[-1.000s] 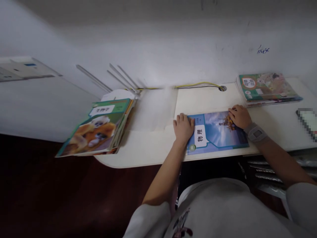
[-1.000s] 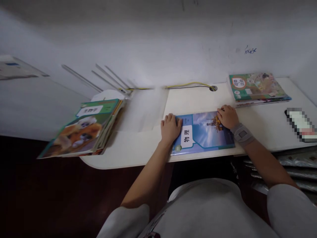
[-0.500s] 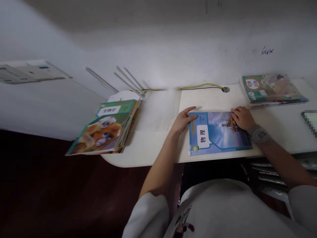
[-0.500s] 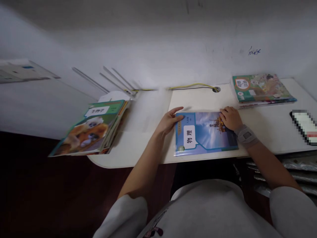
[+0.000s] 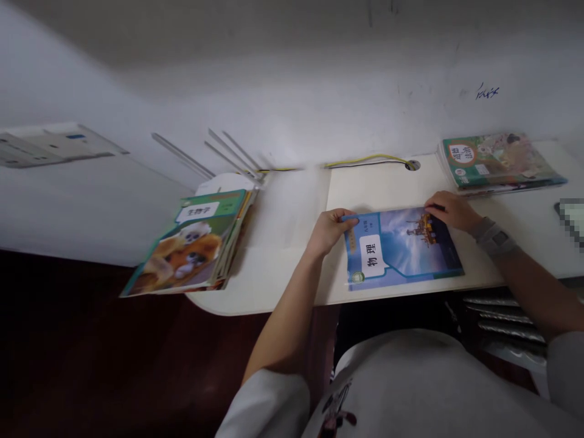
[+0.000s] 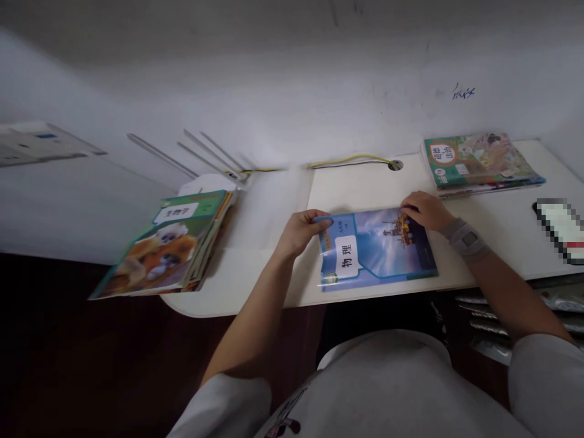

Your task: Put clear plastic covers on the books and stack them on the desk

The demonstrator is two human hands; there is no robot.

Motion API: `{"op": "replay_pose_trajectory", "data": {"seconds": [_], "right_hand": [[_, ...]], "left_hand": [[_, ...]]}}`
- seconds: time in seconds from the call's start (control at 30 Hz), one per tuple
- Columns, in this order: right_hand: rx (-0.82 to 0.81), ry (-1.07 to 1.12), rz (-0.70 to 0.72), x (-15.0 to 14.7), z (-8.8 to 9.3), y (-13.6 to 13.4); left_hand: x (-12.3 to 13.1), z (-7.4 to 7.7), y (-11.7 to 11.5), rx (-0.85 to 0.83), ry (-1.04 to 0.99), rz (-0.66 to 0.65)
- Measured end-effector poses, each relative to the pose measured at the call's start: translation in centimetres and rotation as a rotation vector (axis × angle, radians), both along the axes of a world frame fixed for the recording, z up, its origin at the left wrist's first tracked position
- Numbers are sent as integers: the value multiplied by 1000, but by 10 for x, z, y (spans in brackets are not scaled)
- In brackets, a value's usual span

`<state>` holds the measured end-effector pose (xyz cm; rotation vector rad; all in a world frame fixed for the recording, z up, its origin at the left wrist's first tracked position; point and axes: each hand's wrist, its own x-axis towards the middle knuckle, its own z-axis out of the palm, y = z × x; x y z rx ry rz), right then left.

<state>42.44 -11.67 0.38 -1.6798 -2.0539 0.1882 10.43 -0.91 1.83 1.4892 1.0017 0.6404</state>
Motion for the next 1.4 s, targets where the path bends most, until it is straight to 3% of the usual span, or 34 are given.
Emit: {"op": "replay_pose_trajectory", "data": {"seconds": [0.2, 0.33, 0.43, 0.57, 0.7, 0.93, 1.07, 1.27, 1.4], "right_hand": [[-173, 164, -77, 16, 24, -13], [-170, 181, -84, 16, 36, -6], [-211, 213, -67, 18, 36, 7], [-371, 187, 7, 24, 21, 25], [-467, 112, 49, 31, 6, 37], [-438, 81, 104, 35, 3, 41], [-458, 79, 114, 33, 4, 41], [-462, 40, 81, 34, 5, 39], [-417, -110, 12, 26, 16, 39]], "left_hand": [[-1, 2, -4, 44, -56, 80], [-1, 0, 3, -118, -117, 76], [4, -5, 9, -222, -115, 76], [12, -14, 16, -256, 16, 9], [16, -14, 31, -106, 195, -46], [31, 14, 67, 292, 530, -455], [56, 24, 65, 338, 546, -586], [98, 16, 42, 390, 433, -534], [106, 8, 35, 415, 430, -489]]}}
